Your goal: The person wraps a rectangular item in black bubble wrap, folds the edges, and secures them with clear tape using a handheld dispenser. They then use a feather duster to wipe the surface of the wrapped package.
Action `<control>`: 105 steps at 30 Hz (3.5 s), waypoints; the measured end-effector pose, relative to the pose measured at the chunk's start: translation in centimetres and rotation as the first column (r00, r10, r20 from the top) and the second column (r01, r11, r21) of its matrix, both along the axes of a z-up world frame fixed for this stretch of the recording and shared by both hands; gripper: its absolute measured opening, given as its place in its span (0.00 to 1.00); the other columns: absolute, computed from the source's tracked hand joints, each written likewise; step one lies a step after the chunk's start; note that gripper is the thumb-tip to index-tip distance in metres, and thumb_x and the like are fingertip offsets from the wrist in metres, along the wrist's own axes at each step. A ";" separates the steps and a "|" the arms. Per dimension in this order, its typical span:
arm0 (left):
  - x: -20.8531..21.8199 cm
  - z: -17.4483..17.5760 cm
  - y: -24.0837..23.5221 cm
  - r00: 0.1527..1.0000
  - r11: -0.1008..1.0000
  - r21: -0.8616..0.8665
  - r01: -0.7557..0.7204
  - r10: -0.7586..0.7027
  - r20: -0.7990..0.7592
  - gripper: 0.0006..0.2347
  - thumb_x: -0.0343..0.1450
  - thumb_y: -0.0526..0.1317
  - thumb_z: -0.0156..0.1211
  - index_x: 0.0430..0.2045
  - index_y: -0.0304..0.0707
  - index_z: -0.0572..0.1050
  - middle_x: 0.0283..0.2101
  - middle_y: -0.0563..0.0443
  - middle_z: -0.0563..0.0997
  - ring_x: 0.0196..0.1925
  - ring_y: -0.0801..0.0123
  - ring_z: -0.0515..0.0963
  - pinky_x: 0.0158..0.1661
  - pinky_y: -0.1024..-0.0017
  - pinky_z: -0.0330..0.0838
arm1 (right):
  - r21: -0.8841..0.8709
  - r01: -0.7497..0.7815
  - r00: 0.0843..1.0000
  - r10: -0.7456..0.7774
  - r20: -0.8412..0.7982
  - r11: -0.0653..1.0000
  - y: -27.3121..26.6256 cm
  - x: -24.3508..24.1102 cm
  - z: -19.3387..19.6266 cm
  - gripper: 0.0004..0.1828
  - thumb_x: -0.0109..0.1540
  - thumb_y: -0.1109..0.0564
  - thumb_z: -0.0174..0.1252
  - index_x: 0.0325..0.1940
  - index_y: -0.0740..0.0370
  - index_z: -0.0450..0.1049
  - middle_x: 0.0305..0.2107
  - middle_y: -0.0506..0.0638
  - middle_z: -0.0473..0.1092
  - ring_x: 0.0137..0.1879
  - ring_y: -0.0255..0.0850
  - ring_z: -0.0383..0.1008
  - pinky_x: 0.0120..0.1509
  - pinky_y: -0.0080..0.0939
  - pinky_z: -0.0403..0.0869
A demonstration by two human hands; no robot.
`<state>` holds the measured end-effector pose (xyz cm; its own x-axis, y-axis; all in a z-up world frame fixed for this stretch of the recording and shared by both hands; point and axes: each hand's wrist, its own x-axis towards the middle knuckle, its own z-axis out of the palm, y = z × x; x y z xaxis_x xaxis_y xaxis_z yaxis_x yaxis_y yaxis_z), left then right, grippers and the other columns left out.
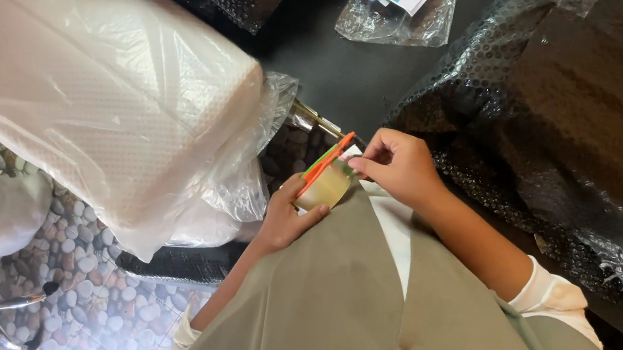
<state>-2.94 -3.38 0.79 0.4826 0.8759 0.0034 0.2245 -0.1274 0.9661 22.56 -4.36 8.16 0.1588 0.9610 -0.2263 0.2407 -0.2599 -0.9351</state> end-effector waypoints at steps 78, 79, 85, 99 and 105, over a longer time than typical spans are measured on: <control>3.0 -5.2 2.2 0.900 0.897 0.377 0.230 -0.344 0.268 0.12 0.71 0.44 0.68 0.24 0.34 0.78 0.28 0.44 0.75 0.44 0.44 0.77 0.66 0.35 0.50 | 0.397 0.356 0.879 -0.447 0.165 0.846 -6.8 -0.2 -1.5 0.08 0.54 0.65 0.73 0.34 0.60 0.82 0.28 0.49 0.76 0.33 0.42 0.77 0.40 0.37 0.76; 3.4 -4.7 2.2 0.900 0.896 0.380 0.230 -0.345 0.268 0.12 0.71 0.44 0.68 0.24 0.34 0.78 0.28 0.44 0.75 0.44 0.44 0.77 0.66 0.35 0.50 | 0.400 0.356 0.879 -0.448 0.164 0.845 -6.9 0.2 -1.2 0.08 0.54 0.65 0.73 0.34 0.60 0.82 0.28 0.49 0.76 0.33 0.42 0.77 0.40 0.37 0.76; 5.7 -3.0 1.6 0.923 0.856 0.465 0.227 -0.341 0.176 0.14 0.69 0.44 0.71 0.21 0.34 0.75 0.26 0.43 0.73 0.39 0.46 0.78 0.65 0.34 0.54 | 0.393 0.300 0.886 -0.406 0.223 0.869 -7.7 2.6 -0.3 0.07 0.56 0.67 0.70 0.32 0.60 0.79 0.26 0.48 0.76 0.33 0.42 0.78 0.39 0.38 0.76; 5.3 -7.5 0.1 0.997 0.986 0.154 0.071 -0.075 0.020 0.17 0.65 0.44 0.76 0.13 0.36 0.72 0.22 0.43 0.75 0.45 0.43 0.80 0.57 0.48 0.66 | 0.053 0.248 0.961 -0.239 -0.139 0.967 -8.5 4.3 -0.7 0.12 0.53 0.61 0.75 0.31 0.62 0.76 0.26 0.50 0.77 0.31 0.35 0.76 0.37 0.31 0.77; 6.7 2.4 -0.3 0.977 0.964 0.187 0.187 -0.202 0.065 0.23 0.59 0.45 0.78 0.18 0.28 0.65 0.25 0.29 0.75 0.44 0.32 0.78 0.54 0.44 0.68 | -0.021 0.261 0.955 -0.261 -0.144 0.965 -8.2 4.4 0.6 0.09 0.54 0.59 0.74 0.28 0.60 0.77 0.16 0.46 0.74 0.20 0.29 0.68 0.26 0.26 0.68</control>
<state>3.72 -3.72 3.18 0.6348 0.7468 0.1984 0.0982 -0.3327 0.9379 26.95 -12.56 8.78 0.3695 0.8900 -0.2671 0.0269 -0.2976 -0.9543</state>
